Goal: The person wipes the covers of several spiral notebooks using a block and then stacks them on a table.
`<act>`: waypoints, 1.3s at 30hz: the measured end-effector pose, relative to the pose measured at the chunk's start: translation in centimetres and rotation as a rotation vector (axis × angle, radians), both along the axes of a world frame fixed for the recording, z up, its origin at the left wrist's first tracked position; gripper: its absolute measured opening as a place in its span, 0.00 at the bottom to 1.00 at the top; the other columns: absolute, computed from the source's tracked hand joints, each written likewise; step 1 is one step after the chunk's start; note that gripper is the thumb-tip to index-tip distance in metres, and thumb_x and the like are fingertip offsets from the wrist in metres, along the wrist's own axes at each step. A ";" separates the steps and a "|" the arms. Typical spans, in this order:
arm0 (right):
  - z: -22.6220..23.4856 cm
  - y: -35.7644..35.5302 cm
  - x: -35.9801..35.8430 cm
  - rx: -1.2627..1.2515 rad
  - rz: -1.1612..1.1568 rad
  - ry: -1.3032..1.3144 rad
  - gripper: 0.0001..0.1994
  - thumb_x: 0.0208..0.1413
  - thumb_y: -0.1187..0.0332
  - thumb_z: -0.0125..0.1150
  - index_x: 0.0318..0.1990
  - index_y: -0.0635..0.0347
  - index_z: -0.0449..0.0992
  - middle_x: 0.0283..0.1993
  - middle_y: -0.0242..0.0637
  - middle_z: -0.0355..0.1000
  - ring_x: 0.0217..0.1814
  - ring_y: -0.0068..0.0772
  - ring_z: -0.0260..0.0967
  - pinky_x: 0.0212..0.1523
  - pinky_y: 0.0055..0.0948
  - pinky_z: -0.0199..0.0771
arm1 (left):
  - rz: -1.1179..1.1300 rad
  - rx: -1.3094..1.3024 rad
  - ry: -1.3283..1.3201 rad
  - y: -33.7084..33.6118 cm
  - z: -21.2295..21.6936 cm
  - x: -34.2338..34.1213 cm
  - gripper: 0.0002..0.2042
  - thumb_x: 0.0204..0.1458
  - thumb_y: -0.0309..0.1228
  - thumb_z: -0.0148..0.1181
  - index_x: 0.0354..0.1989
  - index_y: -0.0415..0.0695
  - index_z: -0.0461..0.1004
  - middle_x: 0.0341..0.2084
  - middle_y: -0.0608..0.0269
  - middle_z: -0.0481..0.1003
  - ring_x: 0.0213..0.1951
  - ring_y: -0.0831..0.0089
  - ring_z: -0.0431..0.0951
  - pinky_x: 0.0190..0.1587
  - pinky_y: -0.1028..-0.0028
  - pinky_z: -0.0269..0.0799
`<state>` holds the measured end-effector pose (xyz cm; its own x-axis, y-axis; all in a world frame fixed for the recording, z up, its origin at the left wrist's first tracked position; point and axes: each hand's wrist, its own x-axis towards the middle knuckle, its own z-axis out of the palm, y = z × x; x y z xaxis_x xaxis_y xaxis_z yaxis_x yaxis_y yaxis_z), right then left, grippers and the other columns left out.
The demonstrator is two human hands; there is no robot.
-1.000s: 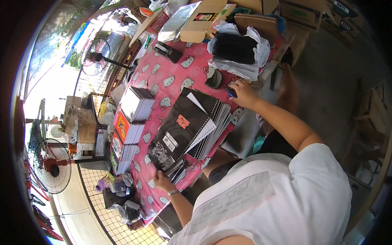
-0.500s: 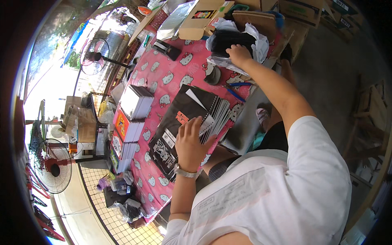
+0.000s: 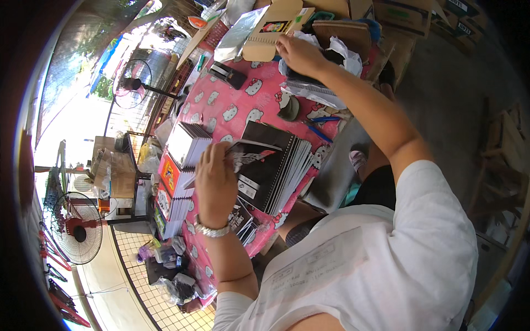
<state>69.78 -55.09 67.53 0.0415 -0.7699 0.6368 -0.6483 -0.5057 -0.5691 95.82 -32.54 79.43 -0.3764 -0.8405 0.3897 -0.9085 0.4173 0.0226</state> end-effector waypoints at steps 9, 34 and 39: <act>2.3 18.7 6.9 0.298 0.385 -0.372 0.30 0.64 0.61 0.47 0.71 0.59 0.52 0.55 0.40 0.70 0.42 0.25 0.73 0.41 0.23 0.72 | 0.006 -0.125 0.116 -1.8 -2.4 -0.2 0.10 0.55 0.26 0.57 0.45 0.43 0.71 0.36 0.56 0.74 0.42 0.57 0.74 0.46 0.60 0.63; 7.9 17.7 4.0 0.123 0.807 -0.134 0.20 0.52 0.88 0.56 0.50 0.56 0.78 0.41 0.34 0.65 0.44 0.33 0.70 0.43 0.31 0.73 | -0.157 -0.103 0.235 0.1 -1.8 -0.6 0.08 0.51 0.24 0.63 0.39 0.43 0.74 0.29 0.61 0.76 0.34 0.62 0.74 0.44 0.65 0.63; 7.3 17.5 4.2 0.052 0.762 -0.195 0.21 0.52 0.89 0.54 0.50 0.56 0.78 0.41 0.34 0.65 0.42 0.33 0.69 0.42 0.30 0.73 | -0.117 -0.106 0.220 0.4 -1.7 -1.0 0.08 0.52 0.25 0.63 0.39 0.44 0.74 0.29 0.63 0.76 0.33 0.63 0.74 0.43 0.65 0.62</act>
